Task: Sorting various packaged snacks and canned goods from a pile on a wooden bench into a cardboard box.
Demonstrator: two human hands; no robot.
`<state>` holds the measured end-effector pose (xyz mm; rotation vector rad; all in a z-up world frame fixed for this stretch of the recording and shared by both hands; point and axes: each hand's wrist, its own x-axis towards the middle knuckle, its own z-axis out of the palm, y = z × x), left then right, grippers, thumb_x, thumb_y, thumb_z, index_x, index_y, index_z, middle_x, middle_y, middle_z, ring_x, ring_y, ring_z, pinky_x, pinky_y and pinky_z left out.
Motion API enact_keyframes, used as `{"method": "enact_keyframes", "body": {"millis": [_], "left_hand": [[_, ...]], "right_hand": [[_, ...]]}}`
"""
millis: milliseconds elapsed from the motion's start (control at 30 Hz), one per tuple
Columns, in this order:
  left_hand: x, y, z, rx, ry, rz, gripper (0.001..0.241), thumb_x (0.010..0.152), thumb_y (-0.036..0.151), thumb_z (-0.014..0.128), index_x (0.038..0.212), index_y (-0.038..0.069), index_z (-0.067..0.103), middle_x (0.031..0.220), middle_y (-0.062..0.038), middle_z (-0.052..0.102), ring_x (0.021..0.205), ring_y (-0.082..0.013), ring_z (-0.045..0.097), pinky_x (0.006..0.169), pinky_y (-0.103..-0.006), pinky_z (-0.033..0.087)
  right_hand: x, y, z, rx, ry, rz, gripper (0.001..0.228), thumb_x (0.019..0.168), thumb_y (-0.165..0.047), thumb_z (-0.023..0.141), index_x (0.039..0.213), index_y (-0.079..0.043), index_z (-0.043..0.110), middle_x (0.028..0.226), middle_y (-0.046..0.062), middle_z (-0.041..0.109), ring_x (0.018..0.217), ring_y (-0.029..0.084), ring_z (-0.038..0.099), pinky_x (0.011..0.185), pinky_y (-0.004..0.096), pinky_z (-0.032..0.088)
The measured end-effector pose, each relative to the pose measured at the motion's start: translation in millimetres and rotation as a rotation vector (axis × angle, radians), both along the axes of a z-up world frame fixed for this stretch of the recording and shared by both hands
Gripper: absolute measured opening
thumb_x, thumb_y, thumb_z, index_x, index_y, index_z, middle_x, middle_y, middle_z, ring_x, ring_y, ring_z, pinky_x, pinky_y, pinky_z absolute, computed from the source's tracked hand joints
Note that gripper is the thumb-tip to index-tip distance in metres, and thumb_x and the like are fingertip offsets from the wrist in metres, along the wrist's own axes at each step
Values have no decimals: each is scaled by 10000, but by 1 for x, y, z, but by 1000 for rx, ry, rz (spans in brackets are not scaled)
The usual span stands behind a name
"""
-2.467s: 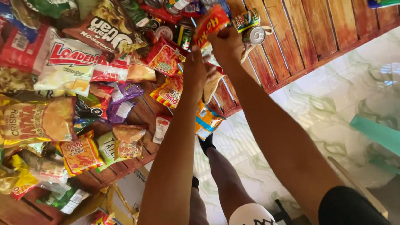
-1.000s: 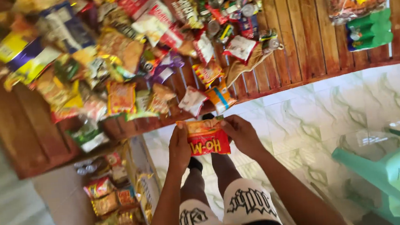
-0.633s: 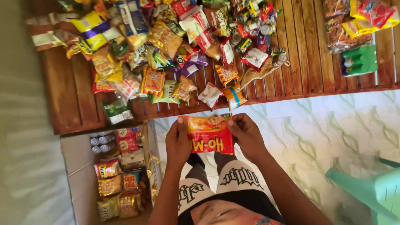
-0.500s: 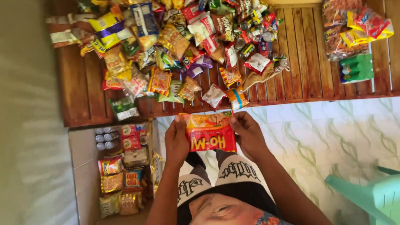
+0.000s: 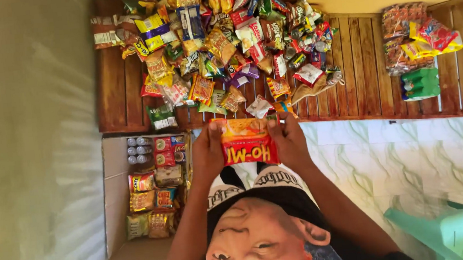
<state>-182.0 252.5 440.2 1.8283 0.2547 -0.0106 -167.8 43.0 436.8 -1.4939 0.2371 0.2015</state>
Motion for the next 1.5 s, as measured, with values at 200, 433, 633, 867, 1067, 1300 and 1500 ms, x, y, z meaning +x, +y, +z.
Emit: {"method": "enact_keyframes", "body": {"millis": [200, 433, 633, 867, 1067, 1300, 1500], "left_hand": [[1, -6, 19, -597, 29, -23, 482, 1066, 422, 407, 1213, 32, 650, 963, -13, 731, 853, -78, 635, 779, -265, 537], [-1, -15, -62, -276, 34, -160, 517, 1113, 421, 419, 1090, -34, 664, 868, -57, 691, 832, -66, 577, 744, -256, 527], [1, -18, -60, -1108, 391, 26, 462, 1057, 443, 454, 1165, 30, 631, 1084, -104, 729, 923, -173, 719, 805, -317, 605], [-6, -21, -5, -1666, 206, 18, 738, 922, 634, 500, 1300, 5, 581, 1223, -125, 719, 1160, -251, 657, 1020, -410, 520], [0, -31, -62, -1511, 216, 252, 481, 1034, 419, 577, 1336, 44, 576, 1243, -112, 695, 1162, -250, 663, 1040, -436, 532], [9, -18, -41, -1538, 380, 147, 381, 1029, 309, 552, 1264, 18, 623, 1182, -143, 729, 1052, -258, 728, 967, -422, 585], [10, -6, -41, -1366, 372, 178, 479, 1053, 401, 533, 1253, -28, 608, 1138, -171, 736, 976, -268, 740, 880, -427, 614]], "right_hand": [[-4, -17, -33, 377, 37, -53, 150, 1088, -220, 556, 1105, -71, 549, 901, -26, 591, 825, 49, 543, 775, 240, 503], [-25, -11, -16, 484, -25, -78, 136, 1144, -211, 571, 1081, -95, 537, 933, -17, 575, 842, 70, 546, 798, 287, 529], [-12, -10, -8, 730, 337, -126, 313, 1037, -294, 519, 1184, -24, 575, 1144, 127, 687, 1036, 252, 702, 921, 408, 588], [-27, 10, -16, 581, 288, -127, 364, 1038, -310, 561, 1266, -26, 553, 1216, 126, 684, 1070, 216, 699, 947, 390, 573], [-42, -6, -38, 270, 231, 26, 331, 1036, -316, 639, 1178, -29, 557, 1031, 95, 678, 849, 170, 673, 695, 336, 578], [-39, -27, -11, 127, 257, 233, 333, 1008, -363, 637, 1006, -31, 629, 907, 71, 719, 690, 151, 705, 568, 311, 567], [-42, -18, 17, -432, 244, 309, 477, 1025, -443, 625, 951, 15, 736, 732, 128, 726, 613, 147, 641, 562, 280, 512]]}}
